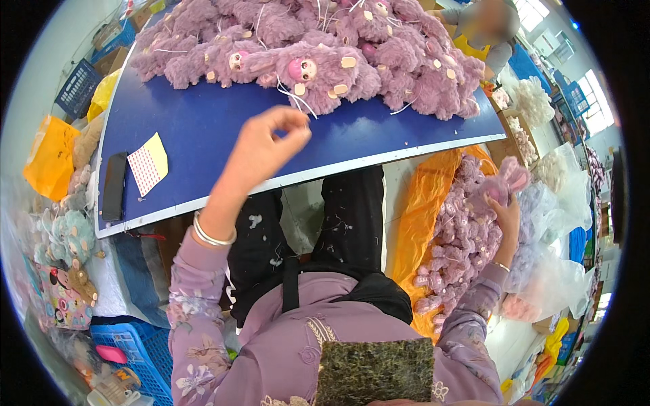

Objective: The person trims excess threads and strings from purple plush bunny toys using scissors. They pick up each toy, cut the loose threads, and place the finished items into a yellow sack. The work is performed at a blue table in a factory setting with other workers visible in the background.

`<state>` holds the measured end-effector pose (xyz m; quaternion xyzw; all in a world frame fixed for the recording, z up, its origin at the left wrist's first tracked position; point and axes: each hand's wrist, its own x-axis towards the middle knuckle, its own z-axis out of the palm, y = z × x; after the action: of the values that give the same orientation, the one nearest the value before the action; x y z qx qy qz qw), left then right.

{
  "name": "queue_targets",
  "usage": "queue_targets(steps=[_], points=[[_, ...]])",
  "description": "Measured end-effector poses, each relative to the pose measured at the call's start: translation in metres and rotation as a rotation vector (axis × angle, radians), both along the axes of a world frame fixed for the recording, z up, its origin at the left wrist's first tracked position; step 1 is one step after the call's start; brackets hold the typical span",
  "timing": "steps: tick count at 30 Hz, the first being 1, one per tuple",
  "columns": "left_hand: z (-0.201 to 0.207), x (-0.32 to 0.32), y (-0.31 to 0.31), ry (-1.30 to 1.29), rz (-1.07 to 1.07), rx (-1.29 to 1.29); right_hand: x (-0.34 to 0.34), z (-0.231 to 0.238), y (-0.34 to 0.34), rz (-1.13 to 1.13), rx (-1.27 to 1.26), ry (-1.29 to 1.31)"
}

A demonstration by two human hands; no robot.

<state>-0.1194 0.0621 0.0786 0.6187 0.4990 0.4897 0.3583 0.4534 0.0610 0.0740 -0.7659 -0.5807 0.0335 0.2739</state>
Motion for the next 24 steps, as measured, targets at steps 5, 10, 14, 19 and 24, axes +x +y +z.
queue_targets(steps=[5,10,14,19,24], points=[[0.026,0.003,0.069,0.577,0.313,0.392,-0.062,-0.014,0.004,0.039,-0.075,0.192],[0.004,0.004,0.114,0.899,0.367,0.135,-0.224,-0.024,0.011,0.571,-0.270,0.408],[-0.015,-0.014,0.107,0.669,0.301,0.245,-0.271,-0.008,0.004,0.723,-0.320,0.565],[-0.014,-0.013,0.048,0.528,0.266,0.336,-0.276,-0.012,0.016,0.701,-0.228,0.656],[0.006,-0.018,-0.005,0.494,0.192,0.185,-0.313,0.011,0.029,0.702,-0.237,0.747]])
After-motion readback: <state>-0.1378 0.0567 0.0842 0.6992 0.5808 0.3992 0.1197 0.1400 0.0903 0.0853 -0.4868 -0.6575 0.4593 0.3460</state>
